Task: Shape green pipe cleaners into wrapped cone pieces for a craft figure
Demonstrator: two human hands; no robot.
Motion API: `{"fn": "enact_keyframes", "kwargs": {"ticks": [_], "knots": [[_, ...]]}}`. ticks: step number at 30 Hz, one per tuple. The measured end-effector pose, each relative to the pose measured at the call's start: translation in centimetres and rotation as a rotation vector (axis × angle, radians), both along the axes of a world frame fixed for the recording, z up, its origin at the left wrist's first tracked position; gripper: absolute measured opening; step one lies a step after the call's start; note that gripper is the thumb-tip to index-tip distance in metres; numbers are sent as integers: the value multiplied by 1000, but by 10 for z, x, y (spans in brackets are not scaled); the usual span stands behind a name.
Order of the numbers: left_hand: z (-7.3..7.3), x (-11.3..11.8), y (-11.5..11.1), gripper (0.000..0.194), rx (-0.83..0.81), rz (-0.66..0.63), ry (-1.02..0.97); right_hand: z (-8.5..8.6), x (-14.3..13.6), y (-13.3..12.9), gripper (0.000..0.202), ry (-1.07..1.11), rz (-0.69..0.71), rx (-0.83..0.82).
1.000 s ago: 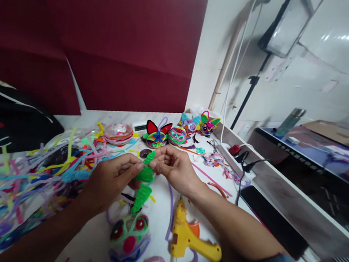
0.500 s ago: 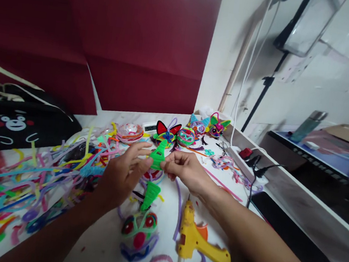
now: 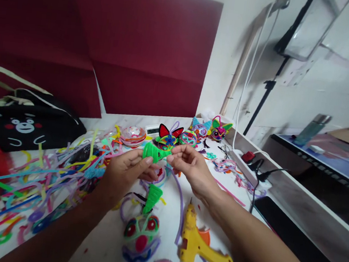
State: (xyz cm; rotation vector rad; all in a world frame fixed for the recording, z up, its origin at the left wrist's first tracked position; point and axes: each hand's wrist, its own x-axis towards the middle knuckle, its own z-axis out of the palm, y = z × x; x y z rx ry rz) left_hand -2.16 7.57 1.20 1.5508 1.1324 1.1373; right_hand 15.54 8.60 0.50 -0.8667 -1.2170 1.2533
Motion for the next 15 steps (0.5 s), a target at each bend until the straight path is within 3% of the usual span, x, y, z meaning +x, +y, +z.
{"fn": "enact_keyframes", "kwargs": {"ticks": [3,9,15], "knots": [[0,2,0,21,-111,-72,-121,-2,0,1,48,-53,-37,88],[-5,-1,0,27,-178,-181,-132,-4,1,-2,23,-92,133,68],[-7,-5,4,24,-180,-223,-203,-4,2,-1,18,-97,115,46]]}}
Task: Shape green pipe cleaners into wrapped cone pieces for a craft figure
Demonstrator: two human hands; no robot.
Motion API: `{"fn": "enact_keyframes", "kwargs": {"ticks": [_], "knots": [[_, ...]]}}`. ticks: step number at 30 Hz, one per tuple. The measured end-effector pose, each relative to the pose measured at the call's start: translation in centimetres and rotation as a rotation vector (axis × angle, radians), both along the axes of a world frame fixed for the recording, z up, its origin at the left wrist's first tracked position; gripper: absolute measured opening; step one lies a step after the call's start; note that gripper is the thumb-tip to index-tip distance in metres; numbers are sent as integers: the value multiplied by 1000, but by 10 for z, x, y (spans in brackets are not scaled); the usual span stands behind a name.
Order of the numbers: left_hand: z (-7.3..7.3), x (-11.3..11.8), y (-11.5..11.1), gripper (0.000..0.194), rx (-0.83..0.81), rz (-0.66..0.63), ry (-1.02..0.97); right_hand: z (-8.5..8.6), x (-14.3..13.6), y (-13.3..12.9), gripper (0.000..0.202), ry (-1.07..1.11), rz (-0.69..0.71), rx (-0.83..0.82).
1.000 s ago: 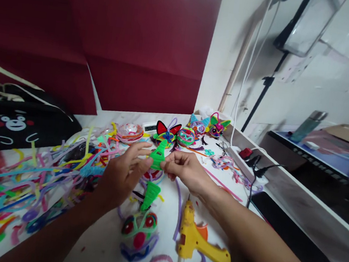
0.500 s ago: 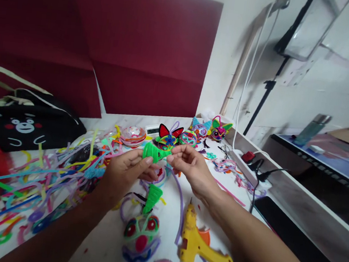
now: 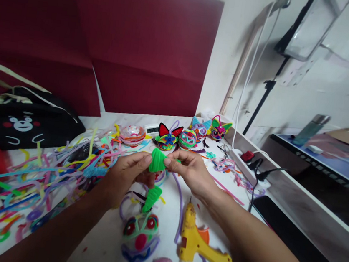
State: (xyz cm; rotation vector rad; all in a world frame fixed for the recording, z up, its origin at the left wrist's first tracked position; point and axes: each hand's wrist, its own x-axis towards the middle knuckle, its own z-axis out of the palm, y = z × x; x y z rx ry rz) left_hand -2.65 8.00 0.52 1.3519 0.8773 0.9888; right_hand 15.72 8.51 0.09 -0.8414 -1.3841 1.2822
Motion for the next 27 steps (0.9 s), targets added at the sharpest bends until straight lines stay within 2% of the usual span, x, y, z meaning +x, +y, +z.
{"fn": "enact_keyframes", "kwargs": {"ticks": [10,18,22,27], "knots": [[-2,2,1,20,-77,-16,-53,3,0,-3,22,-4,-19,-9],[-5,1,4,20,-25,-47,-32,4,2,-1,19,-27,2,-27],[-2,-1,3,18,91,48,62,6,0,-2,24,-58,21,-74],[0,2,2,14,166,190,128,2,-6,-3,39,92,76,-119]]}}
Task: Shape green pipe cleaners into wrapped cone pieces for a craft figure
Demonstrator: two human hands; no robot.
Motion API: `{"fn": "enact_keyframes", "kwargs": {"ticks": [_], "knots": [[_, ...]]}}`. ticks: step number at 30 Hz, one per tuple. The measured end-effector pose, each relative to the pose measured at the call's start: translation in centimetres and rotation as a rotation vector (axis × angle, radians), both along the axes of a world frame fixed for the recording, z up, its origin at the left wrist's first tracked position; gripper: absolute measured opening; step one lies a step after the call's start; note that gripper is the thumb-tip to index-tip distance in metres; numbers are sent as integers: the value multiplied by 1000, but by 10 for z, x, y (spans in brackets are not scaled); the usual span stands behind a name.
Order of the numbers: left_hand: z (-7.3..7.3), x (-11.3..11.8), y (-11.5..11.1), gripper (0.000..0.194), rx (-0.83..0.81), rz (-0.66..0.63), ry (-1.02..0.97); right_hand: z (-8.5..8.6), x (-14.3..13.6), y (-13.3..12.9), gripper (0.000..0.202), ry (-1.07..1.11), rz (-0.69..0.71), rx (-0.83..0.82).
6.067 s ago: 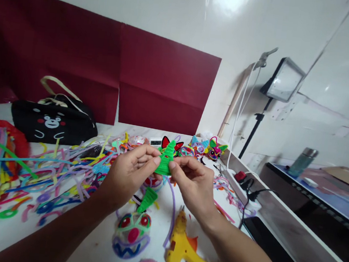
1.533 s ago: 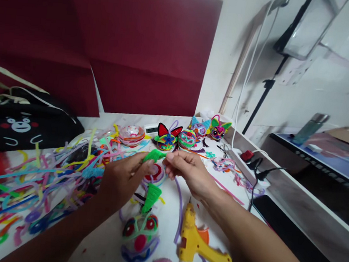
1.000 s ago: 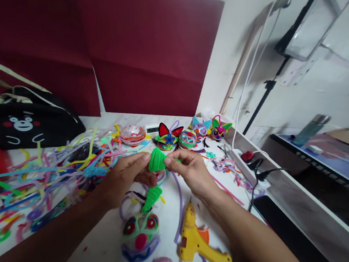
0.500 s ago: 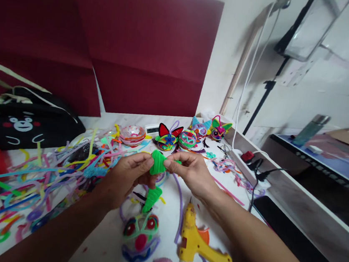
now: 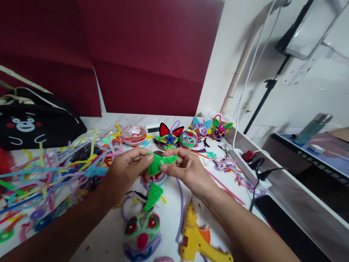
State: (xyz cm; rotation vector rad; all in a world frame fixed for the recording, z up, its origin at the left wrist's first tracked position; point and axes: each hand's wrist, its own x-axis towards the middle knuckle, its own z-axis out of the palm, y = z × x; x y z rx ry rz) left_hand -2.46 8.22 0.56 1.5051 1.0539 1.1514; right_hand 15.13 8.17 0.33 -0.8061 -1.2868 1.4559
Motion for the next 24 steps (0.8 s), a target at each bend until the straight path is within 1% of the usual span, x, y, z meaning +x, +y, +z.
{"fn": "enact_keyframes", "kwargs": {"ticks": [2,4,7,12,16,20,22,24], "knots": [[-1,1,0,13,9,25,-42,-2,-2,0,35,-8,9,-3],[-2,2,0,13,23,35,-55,-3,-4,0,32,-58,-12,7],[-3,3,-2,14,40,45,-38,-4,-4,0,34,-100,-43,20],[-2,3,-5,15,62,51,20,-4,-6,0,33,-115,-41,26],[0,5,-6,19,9,41,26,-2,-4,0,31,-129,-32,24],[-3,4,-3,20,-28,0,21,-2,0,1,29,-181,17,43],[-6,2,-1,21,-24,-29,55,-3,2,2,28,-227,45,58],[-9,1,1,22,15,-38,125,-4,2,2,28,-263,68,66]]}}
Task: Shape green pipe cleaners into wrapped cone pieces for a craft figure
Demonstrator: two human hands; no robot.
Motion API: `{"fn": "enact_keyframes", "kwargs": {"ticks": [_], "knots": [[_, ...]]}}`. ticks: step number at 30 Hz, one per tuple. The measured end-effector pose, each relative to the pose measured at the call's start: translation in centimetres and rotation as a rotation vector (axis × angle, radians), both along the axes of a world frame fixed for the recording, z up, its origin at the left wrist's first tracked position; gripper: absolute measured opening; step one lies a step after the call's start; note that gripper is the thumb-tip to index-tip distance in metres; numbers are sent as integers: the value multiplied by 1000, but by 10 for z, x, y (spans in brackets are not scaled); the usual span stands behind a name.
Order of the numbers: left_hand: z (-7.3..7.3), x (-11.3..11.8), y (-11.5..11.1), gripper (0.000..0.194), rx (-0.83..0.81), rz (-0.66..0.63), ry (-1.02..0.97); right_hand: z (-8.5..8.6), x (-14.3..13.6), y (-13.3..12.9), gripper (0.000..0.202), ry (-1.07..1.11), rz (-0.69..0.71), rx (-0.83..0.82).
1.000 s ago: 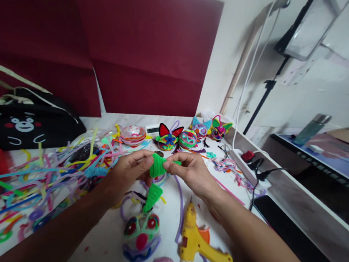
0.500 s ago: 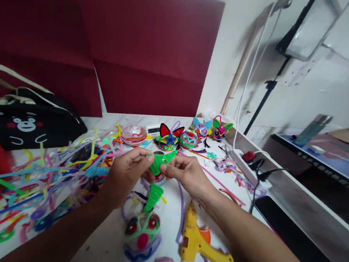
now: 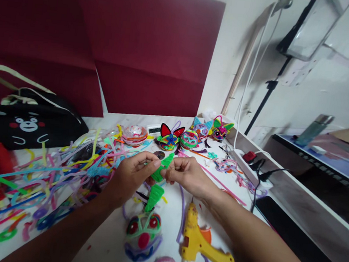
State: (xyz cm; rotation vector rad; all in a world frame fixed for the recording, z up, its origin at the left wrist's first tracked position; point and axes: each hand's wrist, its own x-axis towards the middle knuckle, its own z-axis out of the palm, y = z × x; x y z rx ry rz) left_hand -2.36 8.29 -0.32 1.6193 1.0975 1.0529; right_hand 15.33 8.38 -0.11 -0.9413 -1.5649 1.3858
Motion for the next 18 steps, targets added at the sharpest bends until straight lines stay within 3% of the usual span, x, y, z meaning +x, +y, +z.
{"fn": "enact_keyframes", "kwargs": {"ticks": [6,13,18], "knots": [[-1,-1,-1,20,226,62,237,-5,-1,1,33,-4,45,5],[3,1,-4,24,182,43,259,-2,-1,4,30,146,-58,114],[3,1,-4,25,196,70,267,-6,2,5,18,93,-108,220]]}}
